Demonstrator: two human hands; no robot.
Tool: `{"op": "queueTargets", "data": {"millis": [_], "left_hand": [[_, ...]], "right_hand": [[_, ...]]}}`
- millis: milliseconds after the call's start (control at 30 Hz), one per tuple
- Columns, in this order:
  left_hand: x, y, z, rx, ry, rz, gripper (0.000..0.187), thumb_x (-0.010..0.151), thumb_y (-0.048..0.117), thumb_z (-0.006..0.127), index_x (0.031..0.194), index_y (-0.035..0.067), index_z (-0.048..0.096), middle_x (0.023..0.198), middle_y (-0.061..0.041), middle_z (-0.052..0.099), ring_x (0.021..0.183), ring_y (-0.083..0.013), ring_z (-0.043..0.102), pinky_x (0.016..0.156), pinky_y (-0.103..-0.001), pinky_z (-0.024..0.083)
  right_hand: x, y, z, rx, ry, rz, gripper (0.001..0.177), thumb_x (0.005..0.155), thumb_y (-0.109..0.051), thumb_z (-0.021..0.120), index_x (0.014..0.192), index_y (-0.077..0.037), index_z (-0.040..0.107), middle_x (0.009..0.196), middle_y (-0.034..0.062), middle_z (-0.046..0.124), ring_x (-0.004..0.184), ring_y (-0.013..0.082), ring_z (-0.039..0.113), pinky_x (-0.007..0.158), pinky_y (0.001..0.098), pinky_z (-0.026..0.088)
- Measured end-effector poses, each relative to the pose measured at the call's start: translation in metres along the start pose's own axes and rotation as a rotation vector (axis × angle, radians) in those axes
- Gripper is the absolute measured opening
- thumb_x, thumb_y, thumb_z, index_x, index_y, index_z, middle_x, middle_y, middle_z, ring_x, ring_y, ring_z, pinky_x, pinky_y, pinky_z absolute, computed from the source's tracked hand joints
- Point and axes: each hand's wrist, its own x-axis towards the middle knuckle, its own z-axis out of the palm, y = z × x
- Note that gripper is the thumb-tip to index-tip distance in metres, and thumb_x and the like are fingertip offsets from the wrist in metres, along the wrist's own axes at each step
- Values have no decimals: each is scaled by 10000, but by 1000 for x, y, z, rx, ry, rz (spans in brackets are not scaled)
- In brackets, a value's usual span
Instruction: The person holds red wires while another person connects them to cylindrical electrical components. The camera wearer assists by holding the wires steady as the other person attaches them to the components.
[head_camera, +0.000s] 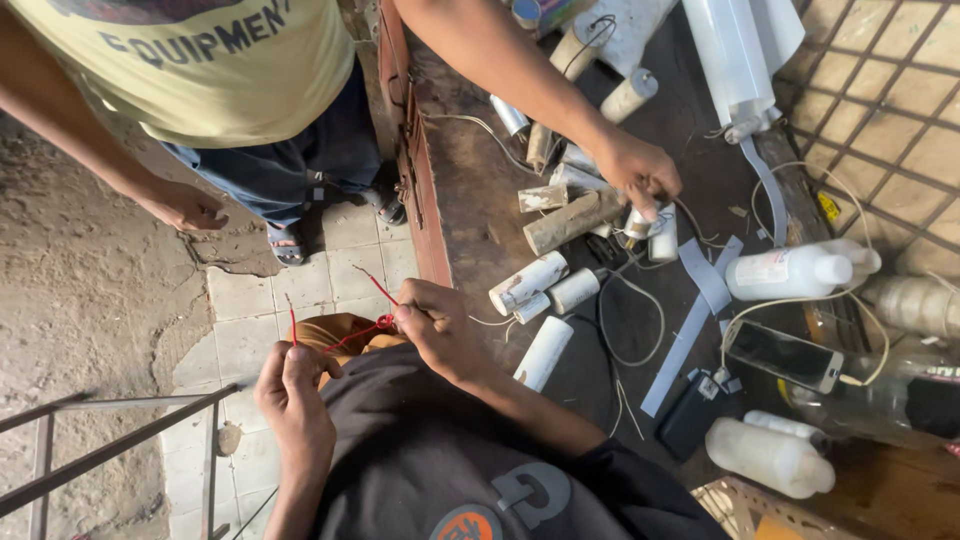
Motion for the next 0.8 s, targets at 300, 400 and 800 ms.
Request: {"op": "queueTargets", "data": {"millis": [300,400,800], "left_hand": [[1,-4,4,-50,12,-3,374,1137,218,485,805,48,463,718,-11,477,672,-77,401,643,-269,440],[3,0,9,-60,15,-28,344,1109,203,475,808,34,484,723,-25,538,675,-85,477,644,-268,464],[22,9,15,-149,-11,-11,342,1100,214,499,807,36,498,708,-39,590,650,-98,545,643,-261,463]], "right_hand": [[2,5,-3,-13,34,-80,268,1005,-176,555,786,-34,494,714,16,473,666,93,435,606,304,370],[3,11,-8,-30,36,-120,232,975,-144,538,776,-26,517,725,27,501,677,110,481,631,308,396],[10,29,-12,180,114,-46,273,973,-163,535,738,-52,452,703,25,477,704,139,528,697,298,458]]}}
